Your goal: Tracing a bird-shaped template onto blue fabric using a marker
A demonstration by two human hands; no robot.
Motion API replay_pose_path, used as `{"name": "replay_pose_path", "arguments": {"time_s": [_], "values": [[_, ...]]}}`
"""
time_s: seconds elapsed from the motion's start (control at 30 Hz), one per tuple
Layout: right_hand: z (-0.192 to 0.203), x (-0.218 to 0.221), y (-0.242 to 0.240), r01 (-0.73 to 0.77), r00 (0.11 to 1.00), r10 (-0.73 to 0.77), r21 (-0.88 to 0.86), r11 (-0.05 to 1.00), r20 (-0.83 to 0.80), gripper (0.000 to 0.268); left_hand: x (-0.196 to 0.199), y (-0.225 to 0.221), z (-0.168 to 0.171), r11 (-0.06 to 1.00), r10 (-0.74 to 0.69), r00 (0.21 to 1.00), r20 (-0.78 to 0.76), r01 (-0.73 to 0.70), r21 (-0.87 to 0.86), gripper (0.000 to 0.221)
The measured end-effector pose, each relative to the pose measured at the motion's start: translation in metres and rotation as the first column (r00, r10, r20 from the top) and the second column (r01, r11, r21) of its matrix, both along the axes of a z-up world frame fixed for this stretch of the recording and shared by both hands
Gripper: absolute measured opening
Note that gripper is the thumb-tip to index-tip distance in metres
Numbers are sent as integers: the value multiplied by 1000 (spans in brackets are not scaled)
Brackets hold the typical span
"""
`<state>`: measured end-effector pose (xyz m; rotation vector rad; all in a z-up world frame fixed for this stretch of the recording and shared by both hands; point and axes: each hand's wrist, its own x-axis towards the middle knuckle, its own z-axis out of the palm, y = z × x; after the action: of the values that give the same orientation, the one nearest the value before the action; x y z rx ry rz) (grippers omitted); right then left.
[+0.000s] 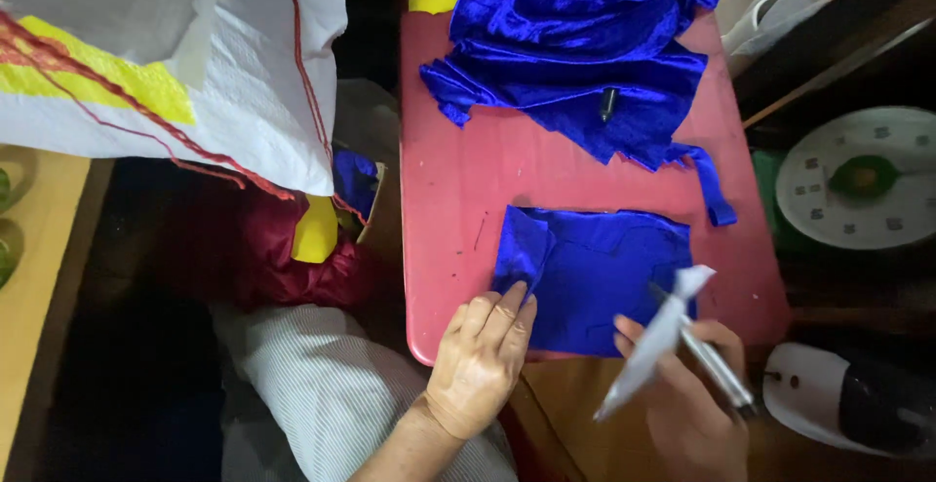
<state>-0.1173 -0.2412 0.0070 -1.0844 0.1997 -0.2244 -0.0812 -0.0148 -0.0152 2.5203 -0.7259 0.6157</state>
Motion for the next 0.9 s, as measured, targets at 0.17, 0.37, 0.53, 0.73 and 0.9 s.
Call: {"name": "replay_pose_path", "arguments": {"time_s": [0.17,0.37,0.53,0.73,0.9], "values": [[24,28,28,73,887,340,-821,566,314,43,-1,3,5,1000,-22,999,38,21,14,30],[37,47,39,-62,985,17,-265,962,-170,37,5,8,4,956,-112,974,-199,52,-287,46],[28,19,-16,28,976,-191,-814,580,-102,33,26,21,13,702,188,744,-641,-558,-442,37],[52,3,-28,129,854,-448,-727,674,-263,31,44,30,5,712,59,724,-687,-513,-480,31],[53,1,-38,170,841,-484,-732,659,-240,30,58,38,20,415,-280,533,-799,-683,-601,40]]}}
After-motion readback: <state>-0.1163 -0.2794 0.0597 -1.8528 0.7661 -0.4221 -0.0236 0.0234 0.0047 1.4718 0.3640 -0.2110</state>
